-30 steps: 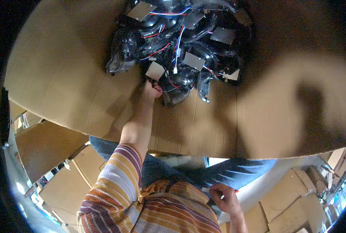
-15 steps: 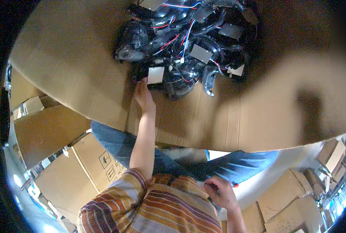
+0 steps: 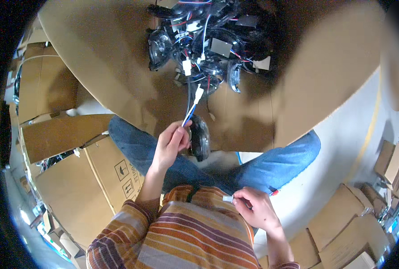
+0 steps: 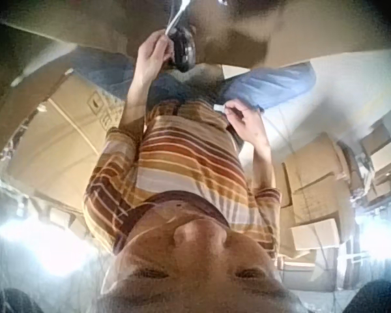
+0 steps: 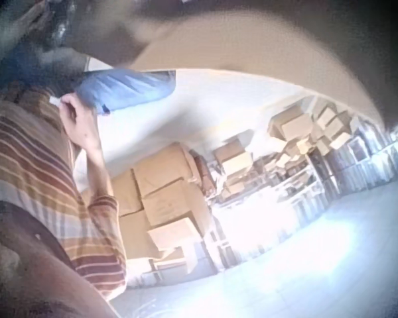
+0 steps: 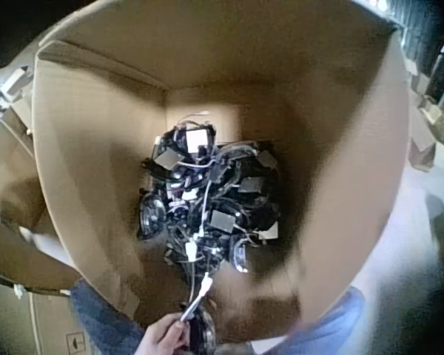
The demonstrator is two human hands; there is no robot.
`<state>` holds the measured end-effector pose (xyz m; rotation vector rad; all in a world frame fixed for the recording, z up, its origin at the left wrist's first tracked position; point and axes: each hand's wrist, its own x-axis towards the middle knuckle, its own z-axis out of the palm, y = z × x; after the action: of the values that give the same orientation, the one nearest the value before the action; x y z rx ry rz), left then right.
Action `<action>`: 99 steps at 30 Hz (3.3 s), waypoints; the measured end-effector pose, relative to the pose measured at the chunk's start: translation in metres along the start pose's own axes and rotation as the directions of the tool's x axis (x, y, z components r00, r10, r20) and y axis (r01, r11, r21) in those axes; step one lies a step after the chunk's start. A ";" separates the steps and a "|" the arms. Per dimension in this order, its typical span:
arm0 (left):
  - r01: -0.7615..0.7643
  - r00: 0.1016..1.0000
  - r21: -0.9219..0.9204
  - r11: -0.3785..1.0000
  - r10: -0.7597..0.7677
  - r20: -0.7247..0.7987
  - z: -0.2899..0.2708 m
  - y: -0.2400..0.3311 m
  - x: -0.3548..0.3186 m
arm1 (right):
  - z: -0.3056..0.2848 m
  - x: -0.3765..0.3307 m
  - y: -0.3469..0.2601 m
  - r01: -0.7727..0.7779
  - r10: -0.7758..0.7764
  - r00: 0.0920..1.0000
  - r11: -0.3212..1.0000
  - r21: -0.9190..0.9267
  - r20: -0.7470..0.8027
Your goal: The person connects plastic wiring harnesses to automotive headlight housing components by hand, joining the plastic connectors together.
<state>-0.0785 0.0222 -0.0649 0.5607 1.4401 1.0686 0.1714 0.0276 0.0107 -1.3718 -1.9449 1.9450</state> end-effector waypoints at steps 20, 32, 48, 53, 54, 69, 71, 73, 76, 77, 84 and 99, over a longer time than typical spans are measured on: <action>-0.495 0.766 0.232 0.838 0.295 0.571 0.042 0.021 -0.050 | -0.008 -0.024 -0.007 0.182 -0.174 0.980 0.980 0.081 -0.099; -0.302 0.844 0.273 0.914 0.123 0.522 0.058 0.017 -0.065 | -0.003 -0.025 -0.004 0.184 -0.150 0.969 0.968 0.168 -0.198; -0.355 0.877 0.280 0.892 0.213 0.432 0.061 0.018 -0.065 | -0.002 -0.021 -0.003 0.075 -0.044 0.953 0.993 0.095 -0.299; -0.294 0.874 0.320 0.901 0.118 0.472 0.048 0.025 -0.066 | -0.017 -0.034 -0.008 0.144 -0.112 0.959 0.984 0.109 -0.259; -0.298 0.873 0.319 0.900 0.121 0.473 0.047 0.024 -0.068 | -0.019 -0.036 -0.010 0.147 -0.115 0.959 0.983 0.106 -0.261; -0.554 0.777 0.322 0.768 0.338 0.532 0.037 0.023 -0.068 | -0.018 -0.026 -0.030 0.271 -0.240 0.958 0.939 0.213 -0.159; -0.590 0.787 0.382 0.712 0.400 0.469 0.038 0.020 -0.068 | -0.015 -0.024 -0.031 0.260 -0.230 0.960 0.942 0.211 -0.160; -0.623 0.772 0.422 0.659 0.427 0.471 0.042 0.021 -0.069 | -0.012 -0.022 -0.033 0.248 -0.218 0.963 0.946 0.207 -0.160; -0.655 0.754 0.481 0.582 0.463 0.466 0.046 0.020 -0.068 | -0.008 -0.019 -0.037 0.253 -0.208 0.956 0.941 0.223 -0.209; -0.663 0.748 0.486 0.569 0.473 0.466 0.047 0.022 -0.069 | -0.008 -0.018 -0.037 0.260 -0.213 0.950 0.944 0.204 -0.228; -0.712 0.699 0.541 0.447 0.524 0.487 0.040 0.018 -0.068 | -0.007 -0.020 -0.033 0.217 -0.234 0.916 0.972 -0.088 -0.326; -0.316 0.817 0.752 0.578 0.569 -0.094 -0.014 0.096 -0.153 | -0.019 -0.036 -0.006 0.178 -0.065 0.873 0.965 0.192 -0.484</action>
<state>-0.0866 -0.0656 0.0932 1.4427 2.0972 0.9849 0.2019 0.0217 0.0383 -1.4463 -1.4870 1.5287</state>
